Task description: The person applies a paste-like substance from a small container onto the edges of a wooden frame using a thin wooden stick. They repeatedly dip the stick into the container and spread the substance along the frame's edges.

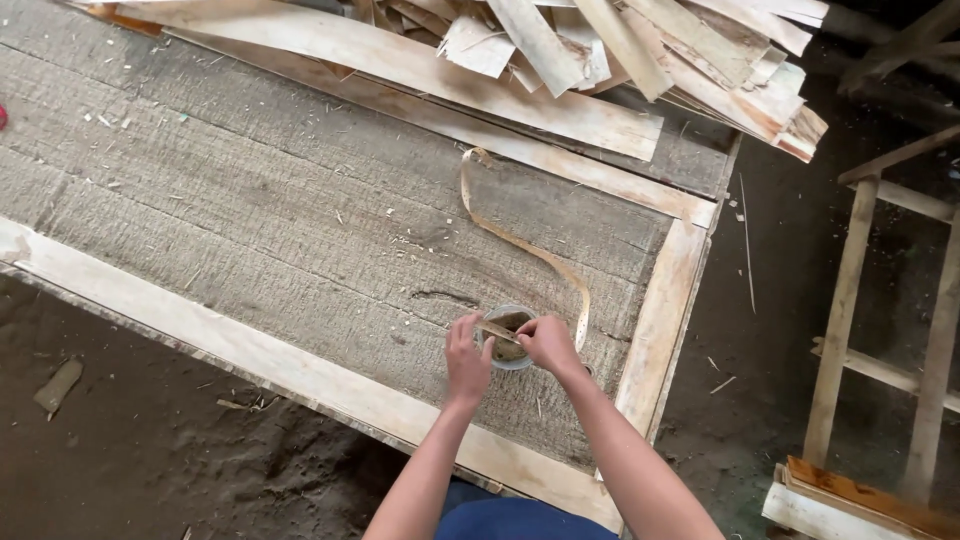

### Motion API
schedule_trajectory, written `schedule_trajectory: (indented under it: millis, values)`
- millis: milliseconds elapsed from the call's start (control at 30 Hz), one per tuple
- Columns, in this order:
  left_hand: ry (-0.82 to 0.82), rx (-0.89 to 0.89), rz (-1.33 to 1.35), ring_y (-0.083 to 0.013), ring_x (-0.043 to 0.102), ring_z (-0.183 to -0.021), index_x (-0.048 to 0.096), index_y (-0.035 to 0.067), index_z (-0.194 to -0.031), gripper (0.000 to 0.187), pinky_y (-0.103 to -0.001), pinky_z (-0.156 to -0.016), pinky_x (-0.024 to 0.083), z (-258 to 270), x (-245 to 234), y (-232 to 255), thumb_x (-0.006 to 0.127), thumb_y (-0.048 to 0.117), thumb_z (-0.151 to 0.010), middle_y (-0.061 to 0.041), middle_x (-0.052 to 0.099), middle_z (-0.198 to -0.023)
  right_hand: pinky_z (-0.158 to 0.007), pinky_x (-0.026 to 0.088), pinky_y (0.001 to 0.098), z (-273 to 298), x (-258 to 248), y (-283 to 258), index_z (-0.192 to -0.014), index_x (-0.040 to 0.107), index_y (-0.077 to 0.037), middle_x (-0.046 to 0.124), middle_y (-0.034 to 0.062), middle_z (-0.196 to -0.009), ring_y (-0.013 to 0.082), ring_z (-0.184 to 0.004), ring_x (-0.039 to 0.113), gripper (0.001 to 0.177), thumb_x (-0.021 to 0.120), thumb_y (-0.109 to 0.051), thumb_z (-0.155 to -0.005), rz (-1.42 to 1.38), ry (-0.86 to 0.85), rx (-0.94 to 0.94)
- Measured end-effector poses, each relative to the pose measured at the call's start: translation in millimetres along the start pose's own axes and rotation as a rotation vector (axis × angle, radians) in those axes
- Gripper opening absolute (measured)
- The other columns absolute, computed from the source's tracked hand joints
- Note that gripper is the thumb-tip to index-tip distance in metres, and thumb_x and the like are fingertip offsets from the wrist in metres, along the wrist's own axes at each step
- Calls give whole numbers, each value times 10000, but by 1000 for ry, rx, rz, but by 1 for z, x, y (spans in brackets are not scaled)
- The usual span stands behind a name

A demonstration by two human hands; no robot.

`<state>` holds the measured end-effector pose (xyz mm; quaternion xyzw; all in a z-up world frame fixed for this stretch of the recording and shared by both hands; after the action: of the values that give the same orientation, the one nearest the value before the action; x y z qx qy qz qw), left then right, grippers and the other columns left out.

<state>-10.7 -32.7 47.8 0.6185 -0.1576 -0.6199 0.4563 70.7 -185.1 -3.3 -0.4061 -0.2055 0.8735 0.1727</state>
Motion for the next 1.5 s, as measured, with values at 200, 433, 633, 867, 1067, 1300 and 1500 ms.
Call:
schedule_trajectory:
  millis: [200, 433, 633, 867, 1067, 1300, 1500]
  values:
    - [83, -9, -1, -260, 607, -1155, 597, 82, -1249, 303, -407, -951, 591, -16, 13, -37, 676, 110, -958, -59, 505, -1223, -872, 619, 425, 15, -9, 9, -979, 847, -247, 816, 18, -908, 291, -999, 756, 194, 712, -256, -840, -72, 3, 61]
    - [-114, 322, -243, -206, 703, -835, 544, 188, -1305, 338, -370, -739, 636, 13, 43, -37, 568, 82, -985, -20, 567, -1143, -816, 627, 481, -8, 17, 20, -838, 850, -179, 802, 130, -884, 394, -968, 747, 158, 700, -226, -846, -3, 80, 76]
    - [-437, 346, -489, -357, 691, -606, 100, 195, -1652, 835, -463, -615, 606, 29, 36, -6, 512, 225, -926, -57, 378, -1603, -772, 624, 496, -11, 25, 18, -835, 840, -118, 777, 219, -859, 434, -917, 754, 155, 700, -179, -858, 102, 83, 68]
    - [-551, 241, -526, -483, 703, -810, -18, 79, -1651, 930, -559, -760, 604, 21, 48, -9, 523, 237, -911, -102, 402, -1607, -821, 613, 516, -7, 12, -4, -916, 826, -102, 770, 248, -936, 459, -976, 736, 151, 703, -172, -865, 193, 67, 36]
    - [-600, 146, -559, -456, 706, -985, -91, 9, -1628, 1009, -567, -832, 595, 15, 52, -7, 577, 204, -897, -136, 596, -1405, -948, 587, 491, -6, 12, -2, -1054, 777, -150, 766, 175, -1053, 402, -1119, 707, 204, 731, -216, -867, 172, 36, 69]
    - [-649, 89, -536, -464, 692, -1044, -120, -10, -1619, 1014, -583, -884, 568, 14, 45, 4, 563, 145, -887, -158, 590, -1418, -837, 604, 459, 1, 5, 27, -893, 808, -227, 796, 76, -871, 341, -965, 756, 107, 762, -197, -800, 15, 45, 70]
    - [-606, 100, -570, -350, 739, -885, -30, 61, -1649, 999, -452, -745, 610, 22, 35, 24, 612, 168, -892, -119, 491, -1541, -792, 593, 337, 87, -124, -8, -1155, 750, 76, 780, 247, -1020, 249, -869, 674, 366, 782, -58, -816, -631, 18, 42]
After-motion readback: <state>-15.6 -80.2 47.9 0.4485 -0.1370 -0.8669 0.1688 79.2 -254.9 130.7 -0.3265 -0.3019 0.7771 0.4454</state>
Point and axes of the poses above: each hand's wrist, its own z-axis away from the middle knuckle, its own x-axis out of the palm, y = z × x, the point moved 3 cm from there along -z, towards the middle knuckle
